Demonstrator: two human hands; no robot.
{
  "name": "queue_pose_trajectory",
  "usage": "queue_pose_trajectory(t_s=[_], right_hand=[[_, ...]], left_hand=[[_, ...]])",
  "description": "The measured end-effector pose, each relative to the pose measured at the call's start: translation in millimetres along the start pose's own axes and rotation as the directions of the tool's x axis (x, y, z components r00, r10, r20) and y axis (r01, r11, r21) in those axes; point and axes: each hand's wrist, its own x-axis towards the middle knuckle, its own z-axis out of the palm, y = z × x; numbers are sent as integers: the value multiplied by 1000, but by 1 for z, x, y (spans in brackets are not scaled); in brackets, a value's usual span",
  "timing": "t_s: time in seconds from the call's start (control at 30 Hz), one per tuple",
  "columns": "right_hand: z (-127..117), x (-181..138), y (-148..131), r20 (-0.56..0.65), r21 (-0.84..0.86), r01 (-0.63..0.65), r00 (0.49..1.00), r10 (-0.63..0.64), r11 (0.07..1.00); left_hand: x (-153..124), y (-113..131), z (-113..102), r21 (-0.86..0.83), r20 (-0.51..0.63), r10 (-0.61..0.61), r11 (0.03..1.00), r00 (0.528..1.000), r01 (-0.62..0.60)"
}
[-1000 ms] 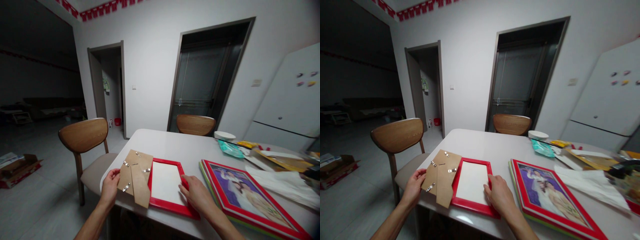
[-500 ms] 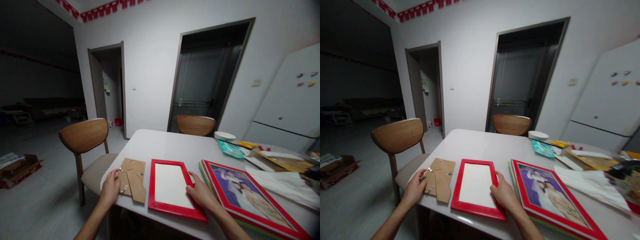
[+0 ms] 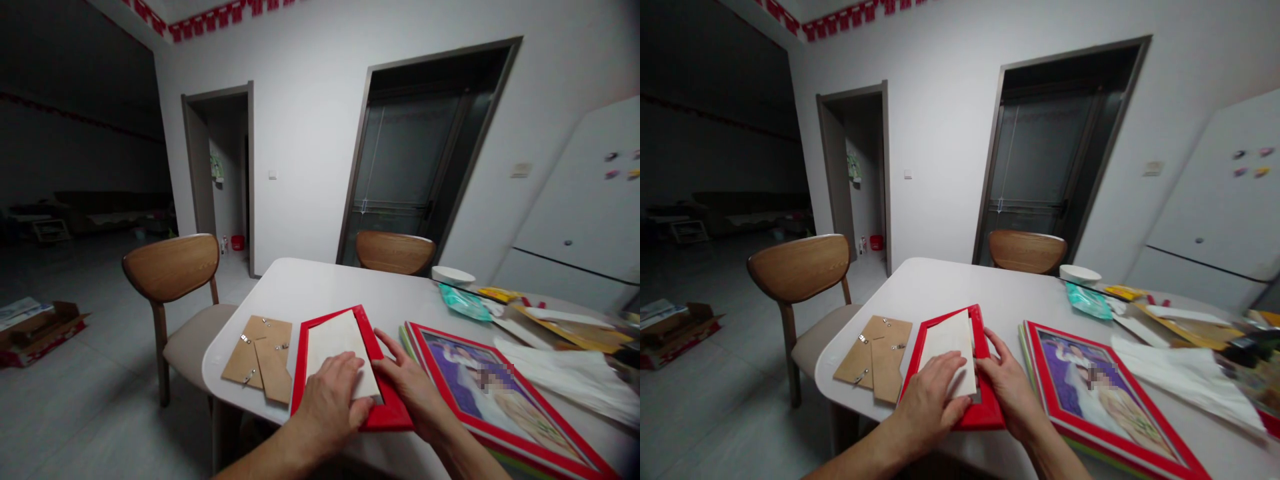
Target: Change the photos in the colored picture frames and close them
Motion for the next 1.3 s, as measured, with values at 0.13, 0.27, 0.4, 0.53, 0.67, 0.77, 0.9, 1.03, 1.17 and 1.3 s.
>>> queue_pose_trajectory(t_s=[0.13, 0.27, 0.4, 0.53, 0.67, 0.77, 0.9, 1.03, 1.17, 1.3], right_hand=[[-4, 5, 5, -50, -61, 37, 998, -40, 997], [-19, 19, 21, -86, -451, 39, 993, -86, 892], [-35, 34, 46, -76, -802, 69, 973, -216, 594], [-40, 40, 61, -43, -903, 66, 969, -243, 425], [-43, 40, 65, -20, -934, 80, 961, -275, 348], [-44, 42, 67, -6, -942, 96, 953, -302, 323], [-46, 43, 71, 4, -948, 105, 947, -321, 299], [-48, 43, 73, 34, -949, 139, 938, -345, 284], [-39, 41, 70, 53, -946, 194, 882, -468, 259], [-11, 43, 65, 47, -810, 267, 917, -396, 522]], left_hand=[[0, -10, -18, 35, -173, 71, 997, 982, -66], [-6, -39, -45, -123, -404, -225, 974, 887, 192], [-27, -72, -55, -319, -339, -469, 873, 816, 369], [-49, -89, -48, -244, -181, -527, 842, 830, 482], [-55, -91, -43, -69, -157, -515, 857, 843, 511], [-53, -91, -43, 13, -158, -507, 857, 847, 516], [-54, -91, -44, 20, -157, -489, 867, 858, 498], [-55, -89, -43, 48, -174, -439, 890, 881, 453], [-53, -81, -41, 187, -149, -267, 938, 952, 292], [-48, -71, -38, 304, 78, -235, 931, 969, 201]])
